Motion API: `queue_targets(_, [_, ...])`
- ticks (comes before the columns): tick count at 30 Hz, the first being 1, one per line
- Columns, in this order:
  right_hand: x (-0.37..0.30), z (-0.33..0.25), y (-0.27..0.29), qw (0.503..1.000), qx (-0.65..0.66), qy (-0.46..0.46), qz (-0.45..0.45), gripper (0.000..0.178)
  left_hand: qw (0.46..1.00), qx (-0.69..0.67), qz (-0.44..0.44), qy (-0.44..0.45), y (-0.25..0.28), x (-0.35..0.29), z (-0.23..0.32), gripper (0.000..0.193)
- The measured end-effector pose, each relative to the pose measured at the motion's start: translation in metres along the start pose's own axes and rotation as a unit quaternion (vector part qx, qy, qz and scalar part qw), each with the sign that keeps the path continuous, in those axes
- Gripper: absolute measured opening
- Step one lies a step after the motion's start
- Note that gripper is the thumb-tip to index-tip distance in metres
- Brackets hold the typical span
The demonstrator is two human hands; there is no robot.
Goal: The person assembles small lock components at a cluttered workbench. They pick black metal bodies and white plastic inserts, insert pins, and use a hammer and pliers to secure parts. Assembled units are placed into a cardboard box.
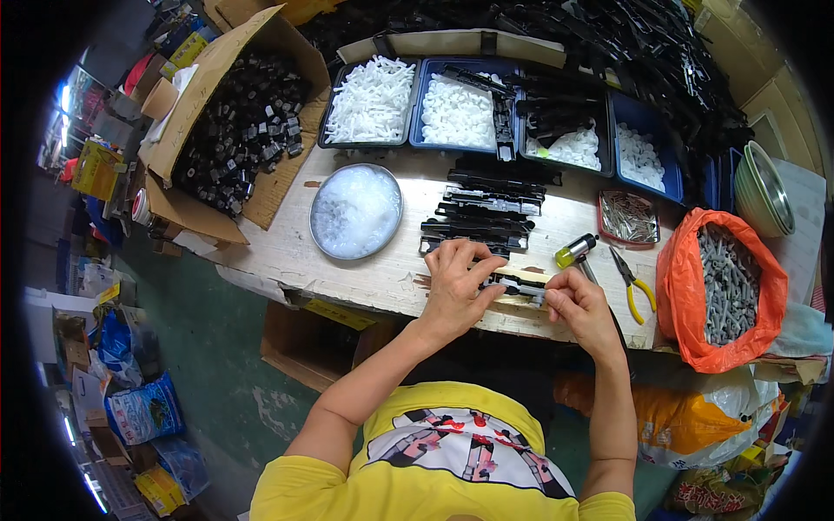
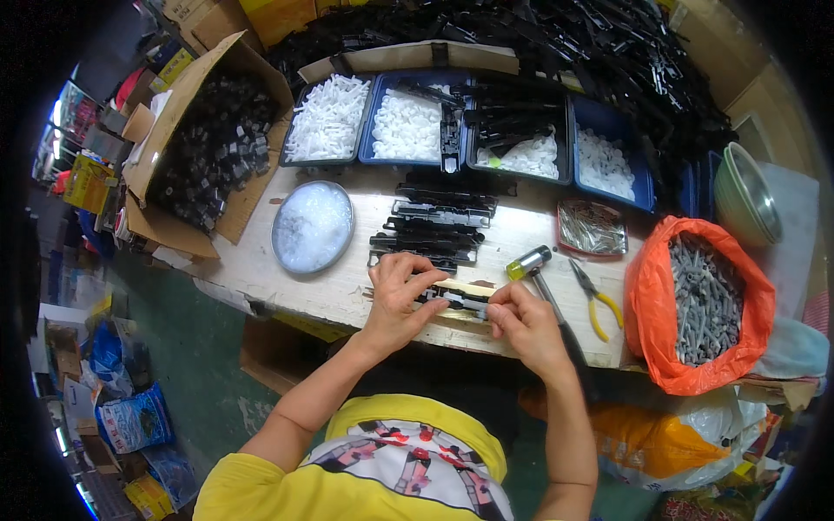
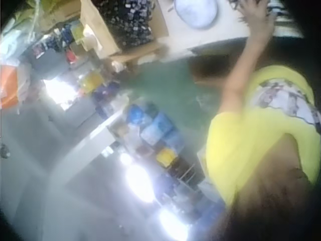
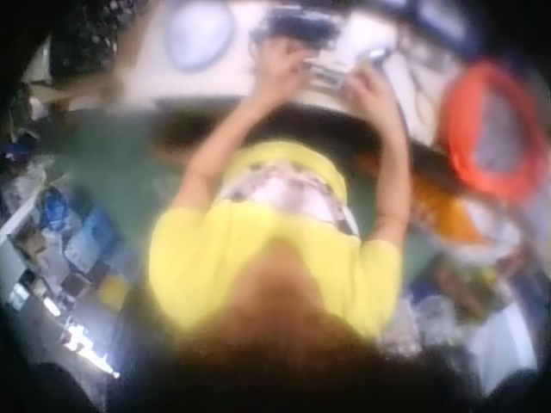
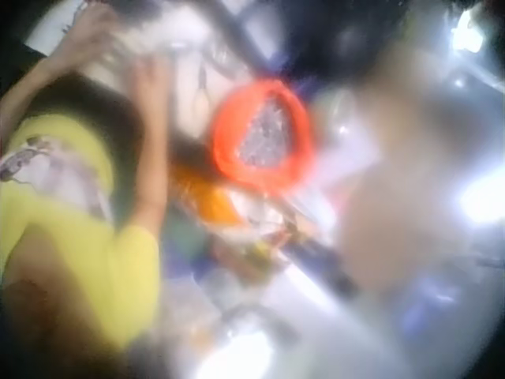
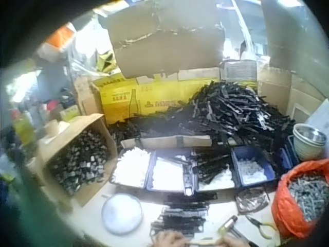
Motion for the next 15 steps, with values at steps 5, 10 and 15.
queue_targets(5, [0.005, 0.002, 0.000, 1.000, 0.008, 0.003, -0.022, 0.006, 1.000, -0.002, 0.002, -0.003, -0.001, 0.000, 0.000, 0.032])
queue_targets(10, [0.009, 0.007, 0.000, 0.999, 0.032, -0.005, -0.008, 0.004, 1.000, -0.014, -0.002, -0.002, -0.002, -0.002, -0.002, 0.032])
queue_targets(15, [0.009, 0.013, 0.000, 0.999, 0.007, -0.033, 0.021, 0.007, 1.000, -0.022, 0.015, -0.003, -0.001, -0.003, -0.001, 0.022])
Point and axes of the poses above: each hand's wrist, its own x-axis towards the middle knuckle, its own y-axis out of the back of the hand, z = x × y, the point moved 5 cm from there along x, towards the middle knuckle, and after that the axes turned 6 degrees about -y, right-handed, at the moved point
